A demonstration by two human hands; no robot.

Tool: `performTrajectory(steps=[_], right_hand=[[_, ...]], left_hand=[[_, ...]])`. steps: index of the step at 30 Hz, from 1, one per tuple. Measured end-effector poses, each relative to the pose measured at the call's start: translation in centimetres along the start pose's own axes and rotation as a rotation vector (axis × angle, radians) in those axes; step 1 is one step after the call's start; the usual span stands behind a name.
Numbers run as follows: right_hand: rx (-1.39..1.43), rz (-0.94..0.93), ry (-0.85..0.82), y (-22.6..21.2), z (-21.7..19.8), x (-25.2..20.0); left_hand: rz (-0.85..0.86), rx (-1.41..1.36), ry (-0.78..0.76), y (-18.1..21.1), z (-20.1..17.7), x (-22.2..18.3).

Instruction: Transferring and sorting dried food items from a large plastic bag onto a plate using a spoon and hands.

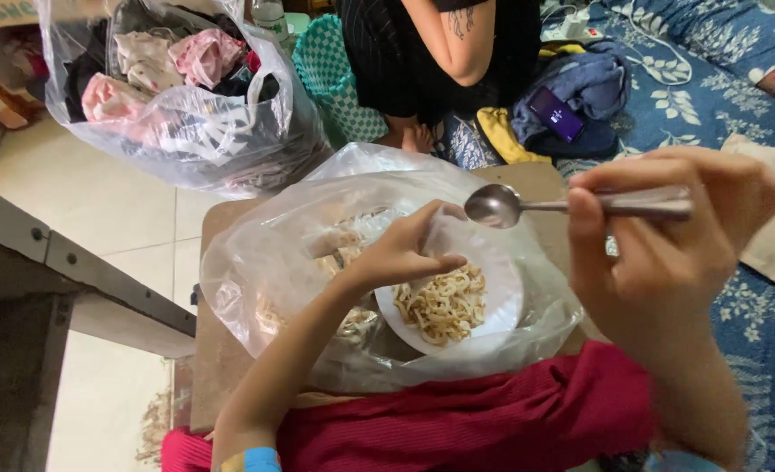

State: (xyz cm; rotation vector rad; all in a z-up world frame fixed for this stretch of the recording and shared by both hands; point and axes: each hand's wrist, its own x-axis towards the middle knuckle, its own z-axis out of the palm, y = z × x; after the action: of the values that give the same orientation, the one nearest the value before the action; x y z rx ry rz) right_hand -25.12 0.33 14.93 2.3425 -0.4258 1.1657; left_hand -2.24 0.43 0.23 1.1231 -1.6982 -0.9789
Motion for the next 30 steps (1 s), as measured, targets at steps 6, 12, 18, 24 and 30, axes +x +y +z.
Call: performTrajectory(steps=[6, 12, 18, 24, 30], right_hand=[[-0.167, 0.215, -0.050, 1.0, 0.6, -1.1], [0.219, 0.419, -0.007, 2.8, 3.4, -2.5], [0.416, 0.789, 0.061, 3.2, 3.1, -3.1], [0.304, 0.588, -0.001, 6.0, 3.7, -5.5], [0.333, 0.420, -0.183, 8.0, 6.0, -6.7]], left_hand=[[0.084, -0.013, 0.052, -0.9, 0.8, 0.2], [0.075, 0.166, -0.022, -2.0, 1.4, 0.6], [0.101, 0.071, 0.012, -2.5, 1.1, 0.7], [-0.020, -0.973, 0.175, -4.1, 0.9, 1.3], [0.319, -1.378, 0.047, -6.0, 0.7, 0.9]])
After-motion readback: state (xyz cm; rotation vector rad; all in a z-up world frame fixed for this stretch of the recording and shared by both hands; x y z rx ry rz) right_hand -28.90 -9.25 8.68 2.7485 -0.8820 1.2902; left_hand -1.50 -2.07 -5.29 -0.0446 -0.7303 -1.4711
